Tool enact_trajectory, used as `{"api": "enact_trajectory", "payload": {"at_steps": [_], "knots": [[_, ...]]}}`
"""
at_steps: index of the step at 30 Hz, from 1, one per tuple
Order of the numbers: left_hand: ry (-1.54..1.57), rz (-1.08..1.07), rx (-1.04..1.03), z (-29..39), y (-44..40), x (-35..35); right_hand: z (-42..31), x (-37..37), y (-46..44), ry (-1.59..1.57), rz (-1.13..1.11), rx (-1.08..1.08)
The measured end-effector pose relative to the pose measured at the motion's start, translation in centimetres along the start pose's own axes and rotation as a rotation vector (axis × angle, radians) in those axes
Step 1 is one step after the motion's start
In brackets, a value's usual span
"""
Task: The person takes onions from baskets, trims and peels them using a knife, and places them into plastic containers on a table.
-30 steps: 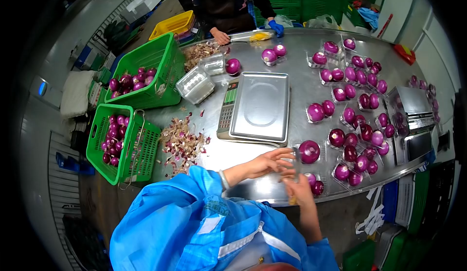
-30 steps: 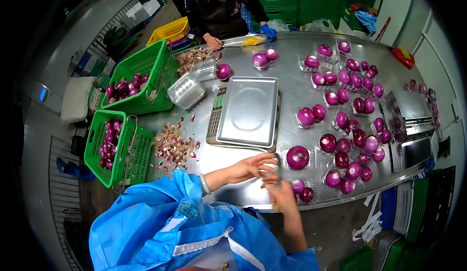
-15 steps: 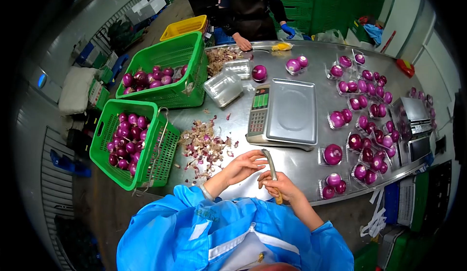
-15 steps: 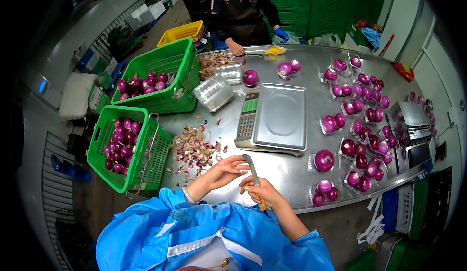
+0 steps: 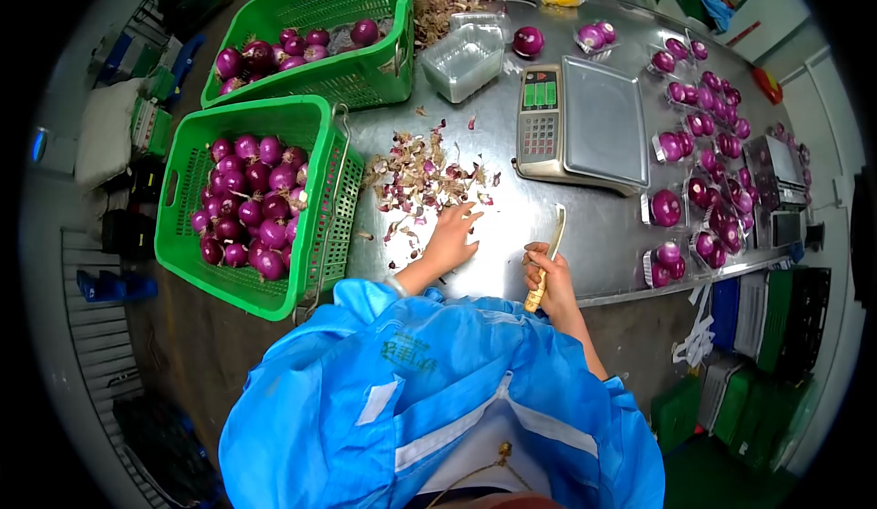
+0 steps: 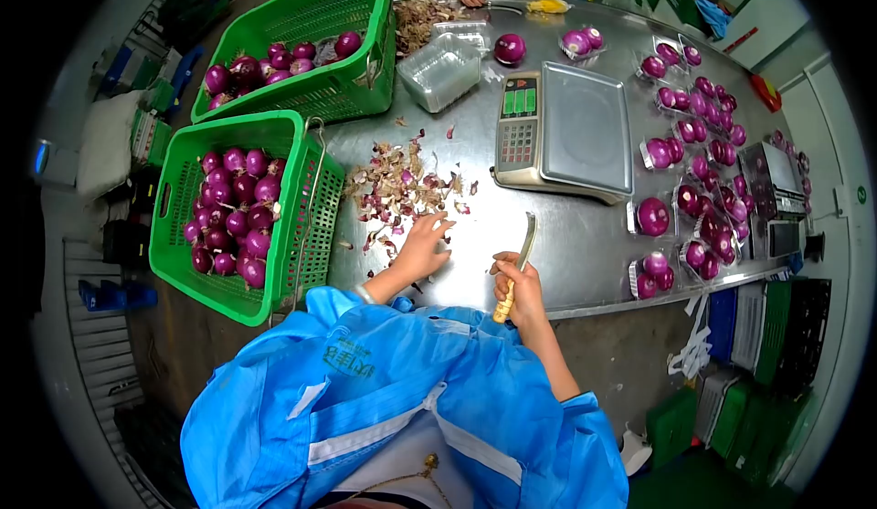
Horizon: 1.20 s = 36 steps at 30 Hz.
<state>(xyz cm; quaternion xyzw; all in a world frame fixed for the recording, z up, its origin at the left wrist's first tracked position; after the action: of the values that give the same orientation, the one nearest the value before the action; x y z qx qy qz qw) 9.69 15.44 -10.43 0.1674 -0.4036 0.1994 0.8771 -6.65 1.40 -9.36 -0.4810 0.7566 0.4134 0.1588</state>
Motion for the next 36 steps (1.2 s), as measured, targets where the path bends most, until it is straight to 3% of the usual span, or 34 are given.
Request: {"api": "enact_trajectory", "payload": {"at_steps": [4, 7, 9, 15, 17, 20, 23, 26, 29, 30, 33, 35, 36], "knots": [[-0.263, -0.143, -0.259, 2.3, -3.9, -2.9, 0.1, 0.1, 0.6, 0.023, 0.085, 0.017], [-0.394, -0.141, -0.266, 0.1, -7.4, -6.0, -1.4, 2.1, 0.4, 0.077, 0.141, 0.028], [-0.381, -0.178, -0.140, -2.8, -8.9, -6.8, -2.5, 3.1, -0.5, 0.087, 0.169, 0.026], [-0.492, 0.049, 0.055, -9.4, -7.0, 0.7, -4.5, 4.4, -4.2, 0.186, 0.097, -0.067], [-0.510, -0.057, 0.213, -12.0, -5.2, 1.8, -4.7, 4.5, -5.4, 0.214, 0.056, -0.090], [-0.474, 0.203, 0.059, -7.5, -2.8, 6.6, -4.6, 4.9, -6.7, 0.332, 0.048, -0.111], [-0.345, 0.252, 0.094, -7.1, -1.1, 6.5, -3.9, 5.2, -7.1, 0.442, 0.042, -0.137], [-0.173, 0.251, 0.157, -6.4, 0.4, 4.6, -2.5, 6.1, -6.6, 0.589, -0.013, -0.154], [-0.118, 0.144, 0.182, -4.0, 2.1, 2.9, -2.3, 6.7, -4.0, 0.951, 0.028, -0.096], [-0.035, 0.115, 0.166, -3.0, 2.8, 2.5, -2.3, 7.2, -3.4, 1.218, 0.023, 0.052], [-0.042, 0.033, 0.084, -4.0, 5.9, -0.4, -0.3, 11.2, -0.7, 1.468, 0.137, 0.047], [0.074, 0.056, 0.090, -4.6, 8.6, -0.8, 0.7, 14.6, 1.7, 1.363, 0.278, 0.093], [0.038, -0.053, 0.178, -7.0, 10.7, -2.9, 1.1, 16.0, 3.0, 1.307, 0.341, 0.111]]}}
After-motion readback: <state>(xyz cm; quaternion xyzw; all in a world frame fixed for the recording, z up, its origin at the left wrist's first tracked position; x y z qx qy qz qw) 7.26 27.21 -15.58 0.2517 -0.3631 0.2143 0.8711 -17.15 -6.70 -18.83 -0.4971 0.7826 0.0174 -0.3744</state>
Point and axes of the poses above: each hand's wrist, its own y-axis away from the middle knuckle, its own x-axis out of the back of the hand, z = x × y, the point moved 7 cm from there along -y, towards the middle knuckle, and after that the axes turned 12 degrees about -z, right-handed, at the moved point
